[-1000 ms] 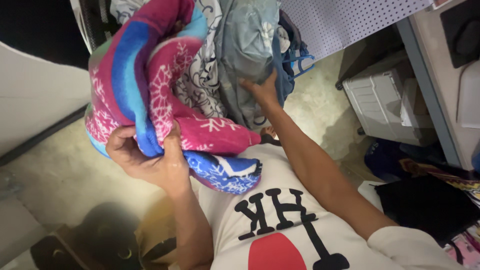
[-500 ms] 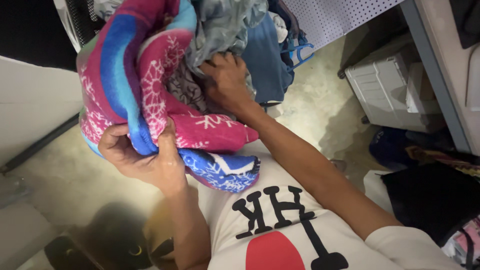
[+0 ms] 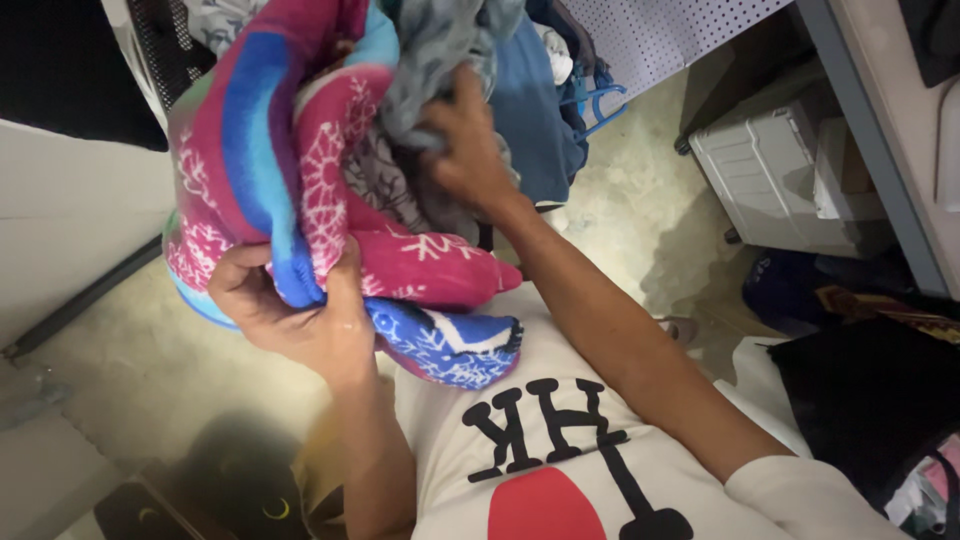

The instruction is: The person straightens a patterned pillowcase on a pillow and places it on a bed with a pink heart-patterned sheet. They then pick up a folded multicolored throw, unfold it, and place it on the bed.

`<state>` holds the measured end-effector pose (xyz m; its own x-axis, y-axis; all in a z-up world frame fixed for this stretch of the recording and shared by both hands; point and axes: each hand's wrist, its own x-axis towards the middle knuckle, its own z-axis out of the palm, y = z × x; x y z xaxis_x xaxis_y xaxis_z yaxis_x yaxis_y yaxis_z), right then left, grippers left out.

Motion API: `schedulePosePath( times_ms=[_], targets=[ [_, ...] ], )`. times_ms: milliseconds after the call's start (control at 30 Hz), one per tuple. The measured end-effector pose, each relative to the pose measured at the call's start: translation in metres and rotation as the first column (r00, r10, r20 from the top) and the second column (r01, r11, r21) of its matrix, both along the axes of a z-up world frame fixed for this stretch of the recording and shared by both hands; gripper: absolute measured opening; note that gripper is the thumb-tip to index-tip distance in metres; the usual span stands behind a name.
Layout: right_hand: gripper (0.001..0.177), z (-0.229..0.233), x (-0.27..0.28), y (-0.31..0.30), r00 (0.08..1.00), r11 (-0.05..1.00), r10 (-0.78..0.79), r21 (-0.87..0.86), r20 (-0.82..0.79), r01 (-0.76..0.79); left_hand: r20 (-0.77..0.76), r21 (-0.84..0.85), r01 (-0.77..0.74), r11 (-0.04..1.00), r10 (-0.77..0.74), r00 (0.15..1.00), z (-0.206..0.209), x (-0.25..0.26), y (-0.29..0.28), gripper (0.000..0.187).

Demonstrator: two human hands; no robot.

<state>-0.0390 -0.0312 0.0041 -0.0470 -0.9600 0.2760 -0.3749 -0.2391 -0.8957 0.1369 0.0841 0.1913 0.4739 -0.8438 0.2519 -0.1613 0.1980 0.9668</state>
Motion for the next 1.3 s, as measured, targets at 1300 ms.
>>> schedulePosePath(
  times_ms=[1300],
  targets=[
    [0.086,-0.032,-0.083,0.047,0.734,0.77,0.182,0.56,-0.654,0.307,0.266,-0.14,-0.224,0.964,0.254,0.93,0.027,0.033,0.04,0.058]
  ],
)
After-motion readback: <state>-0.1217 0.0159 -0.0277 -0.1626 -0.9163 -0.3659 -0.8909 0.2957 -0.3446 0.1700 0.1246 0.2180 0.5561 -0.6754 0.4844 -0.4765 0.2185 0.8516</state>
